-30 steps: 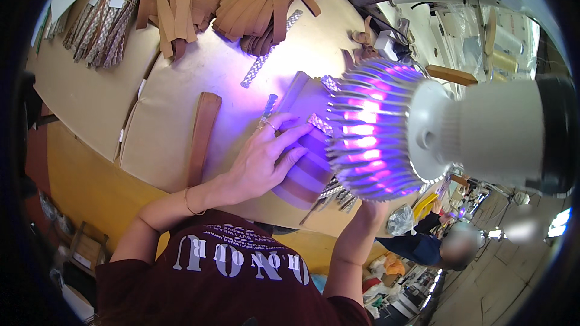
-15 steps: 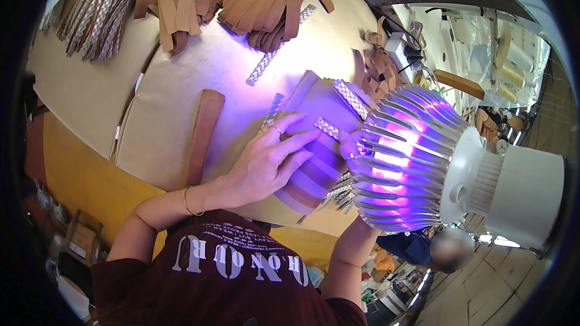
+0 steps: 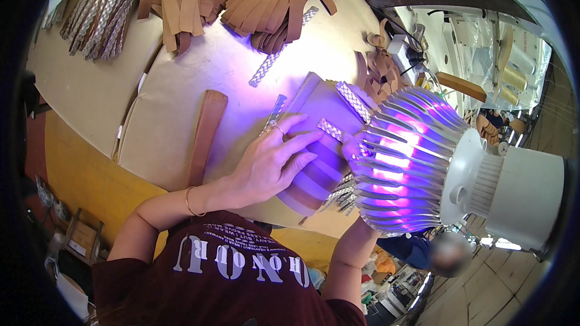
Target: The person wraps multiple braided cords around a cylindrical cardboard form, layering them in parallel rows. The person handles the cords by hand, aligning and pressing them onto the form under a purple UV lamp.
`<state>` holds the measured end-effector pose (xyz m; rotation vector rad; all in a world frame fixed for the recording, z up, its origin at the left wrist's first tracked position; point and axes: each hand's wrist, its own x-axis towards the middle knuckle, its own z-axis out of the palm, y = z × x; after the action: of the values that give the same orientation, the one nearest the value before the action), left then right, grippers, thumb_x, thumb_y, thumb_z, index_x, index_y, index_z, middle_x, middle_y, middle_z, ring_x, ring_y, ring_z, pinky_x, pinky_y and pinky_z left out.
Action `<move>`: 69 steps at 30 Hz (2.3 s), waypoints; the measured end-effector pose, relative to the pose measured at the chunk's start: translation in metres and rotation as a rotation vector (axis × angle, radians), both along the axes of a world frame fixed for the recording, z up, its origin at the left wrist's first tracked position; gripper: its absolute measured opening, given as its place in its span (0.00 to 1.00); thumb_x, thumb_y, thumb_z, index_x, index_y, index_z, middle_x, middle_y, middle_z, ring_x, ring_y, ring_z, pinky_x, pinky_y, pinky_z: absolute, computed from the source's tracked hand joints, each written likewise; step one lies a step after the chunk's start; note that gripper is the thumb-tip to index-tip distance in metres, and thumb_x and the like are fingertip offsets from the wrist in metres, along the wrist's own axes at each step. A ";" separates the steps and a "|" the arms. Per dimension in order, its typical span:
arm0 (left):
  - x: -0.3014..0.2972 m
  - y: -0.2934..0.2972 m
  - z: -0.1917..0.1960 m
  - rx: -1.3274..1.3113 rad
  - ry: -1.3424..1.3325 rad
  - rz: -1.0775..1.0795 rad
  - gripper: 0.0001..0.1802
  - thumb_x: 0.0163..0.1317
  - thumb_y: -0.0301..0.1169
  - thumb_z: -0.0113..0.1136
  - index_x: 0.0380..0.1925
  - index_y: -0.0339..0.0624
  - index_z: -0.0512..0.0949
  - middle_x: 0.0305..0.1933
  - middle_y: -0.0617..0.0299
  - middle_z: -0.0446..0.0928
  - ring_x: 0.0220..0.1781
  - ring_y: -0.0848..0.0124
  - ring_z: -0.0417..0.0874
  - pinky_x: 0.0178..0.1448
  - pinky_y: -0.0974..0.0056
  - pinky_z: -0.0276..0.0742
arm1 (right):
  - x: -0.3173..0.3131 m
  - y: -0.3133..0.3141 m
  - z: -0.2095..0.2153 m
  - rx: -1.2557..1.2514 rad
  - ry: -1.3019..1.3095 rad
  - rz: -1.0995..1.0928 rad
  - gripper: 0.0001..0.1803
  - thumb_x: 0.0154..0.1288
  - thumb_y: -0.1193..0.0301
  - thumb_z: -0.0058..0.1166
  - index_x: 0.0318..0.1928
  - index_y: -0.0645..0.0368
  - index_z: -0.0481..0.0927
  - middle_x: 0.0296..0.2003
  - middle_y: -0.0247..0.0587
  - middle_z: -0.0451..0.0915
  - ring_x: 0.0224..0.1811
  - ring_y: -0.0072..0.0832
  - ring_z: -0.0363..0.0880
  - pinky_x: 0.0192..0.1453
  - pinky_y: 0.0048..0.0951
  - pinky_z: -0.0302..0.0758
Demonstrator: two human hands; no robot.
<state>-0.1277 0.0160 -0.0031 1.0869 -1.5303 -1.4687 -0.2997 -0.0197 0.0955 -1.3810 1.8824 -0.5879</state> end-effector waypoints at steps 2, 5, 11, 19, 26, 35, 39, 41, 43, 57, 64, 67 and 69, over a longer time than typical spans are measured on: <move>0.000 -0.001 -0.001 -0.004 0.038 0.026 0.20 0.68 0.34 0.60 0.58 0.45 0.76 0.64 0.45 0.69 0.58 0.48 0.77 0.61 0.52 0.75 | -0.001 0.000 -0.001 0.002 -0.006 0.004 0.19 0.62 0.84 0.57 0.43 0.53 0.60 0.19 0.27 0.73 0.23 0.09 0.66 0.29 0.13 0.62; 0.001 -0.004 -0.004 0.052 0.116 0.063 0.19 0.68 0.34 0.59 0.58 0.44 0.75 0.63 0.46 0.70 0.59 0.48 0.77 0.62 0.52 0.74 | -0.005 -0.001 -0.001 0.038 -0.021 -0.003 0.20 0.62 0.84 0.57 0.43 0.53 0.60 0.20 0.26 0.73 0.23 0.09 0.66 0.29 0.13 0.62; 0.005 -0.009 -0.004 0.086 0.149 0.013 0.21 0.69 0.34 0.58 0.61 0.44 0.74 0.64 0.45 0.68 0.60 0.47 0.75 0.64 0.52 0.72 | -0.011 -0.001 -0.007 0.007 -0.048 -0.011 0.21 0.62 0.85 0.57 0.43 0.53 0.59 0.19 0.25 0.73 0.23 0.09 0.66 0.29 0.12 0.62; 0.002 -0.014 0.001 -0.085 -0.034 -0.015 0.22 0.70 0.37 0.57 0.60 0.42 0.75 0.63 0.41 0.68 0.61 0.44 0.74 0.66 0.48 0.70 | -0.026 0.007 -0.011 -0.098 0.224 0.137 0.13 0.61 0.76 0.59 0.44 0.58 0.71 0.26 0.38 0.79 0.30 0.29 0.76 0.37 0.28 0.71; 0.003 -0.017 0.004 -0.322 -0.224 -0.028 0.24 0.68 0.40 0.58 0.62 0.44 0.74 0.62 0.41 0.69 0.58 0.43 0.75 0.61 0.46 0.72 | -0.024 0.021 0.003 -0.132 0.657 0.243 0.13 0.59 0.70 0.60 0.43 0.62 0.80 0.31 0.50 0.84 0.37 0.47 0.84 0.44 0.42 0.78; 0.002 -0.020 0.008 -0.369 -0.312 -0.081 0.24 0.68 0.40 0.59 0.60 0.39 0.75 0.59 0.42 0.70 0.55 0.44 0.76 0.58 0.47 0.71 | -0.016 0.024 0.031 -0.073 0.571 0.061 0.15 0.60 0.57 0.64 0.35 0.57 0.85 0.26 0.47 0.84 0.30 0.45 0.83 0.36 0.41 0.75; 0.001 -0.019 0.011 -0.410 -0.324 -0.043 0.25 0.68 0.37 0.60 0.61 0.38 0.75 0.41 0.41 0.79 0.48 0.45 0.77 0.55 0.50 0.71 | -0.019 0.026 0.026 -0.060 0.535 0.036 0.17 0.62 0.55 0.64 0.33 0.56 0.85 0.24 0.46 0.83 0.29 0.45 0.83 0.35 0.41 0.75; 0.001 -0.018 0.011 -0.380 -0.370 -0.071 0.25 0.68 0.38 0.60 0.62 0.38 0.74 0.40 0.39 0.79 0.45 0.45 0.78 0.53 0.50 0.72 | -0.023 0.027 0.022 -0.054 0.517 0.037 0.17 0.62 0.55 0.64 0.32 0.56 0.85 0.23 0.46 0.82 0.28 0.45 0.82 0.35 0.41 0.75; 0.002 -0.019 0.012 -0.359 -0.382 -0.097 0.25 0.68 0.38 0.59 0.62 0.39 0.74 0.39 0.38 0.79 0.42 0.44 0.79 0.50 0.49 0.72 | -0.027 0.027 0.017 -0.044 0.498 0.036 0.17 0.62 0.55 0.64 0.32 0.56 0.85 0.22 0.46 0.82 0.28 0.44 0.82 0.35 0.41 0.75; 0.002 -0.025 0.027 -0.274 -0.358 -0.215 0.28 0.68 0.40 0.59 0.65 0.41 0.72 0.68 0.42 0.63 0.64 0.47 0.70 0.64 0.49 0.67 | -0.028 0.028 0.009 -0.010 0.470 0.009 0.16 0.63 0.56 0.61 0.31 0.56 0.83 0.26 0.46 0.84 0.32 0.45 0.84 0.39 0.43 0.78; -0.002 -0.010 0.032 -0.570 -0.399 -0.056 0.32 0.69 0.40 0.57 0.69 0.38 0.65 0.72 0.40 0.61 0.72 0.44 0.63 0.74 0.43 0.55 | -0.014 0.018 0.007 -0.148 0.433 0.049 0.10 0.57 0.64 0.62 0.30 0.58 0.84 0.28 0.49 0.84 0.33 0.46 0.85 0.39 0.43 0.79; -0.012 -0.010 0.027 -0.446 -0.272 -0.171 0.34 0.71 0.42 0.55 0.71 0.38 0.60 0.76 0.40 0.56 0.75 0.43 0.60 0.78 0.41 0.50 | -0.013 0.016 0.004 -0.173 0.445 0.070 0.10 0.56 0.64 0.62 0.31 0.57 0.84 0.29 0.47 0.85 0.34 0.44 0.84 0.40 0.43 0.78; -0.017 -0.009 0.023 -0.405 -0.239 -0.201 0.35 0.70 0.42 0.56 0.71 0.38 0.60 0.75 0.39 0.56 0.75 0.41 0.60 0.77 0.41 0.52 | -0.017 0.017 0.006 -0.174 0.446 0.076 0.11 0.56 0.61 0.64 0.32 0.55 0.84 0.29 0.45 0.85 0.34 0.43 0.84 0.40 0.43 0.78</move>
<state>-0.1448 0.0067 0.0201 0.9062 -2.0485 -1.1088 -0.3167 -0.0032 0.1013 -1.8056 2.1495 -0.4381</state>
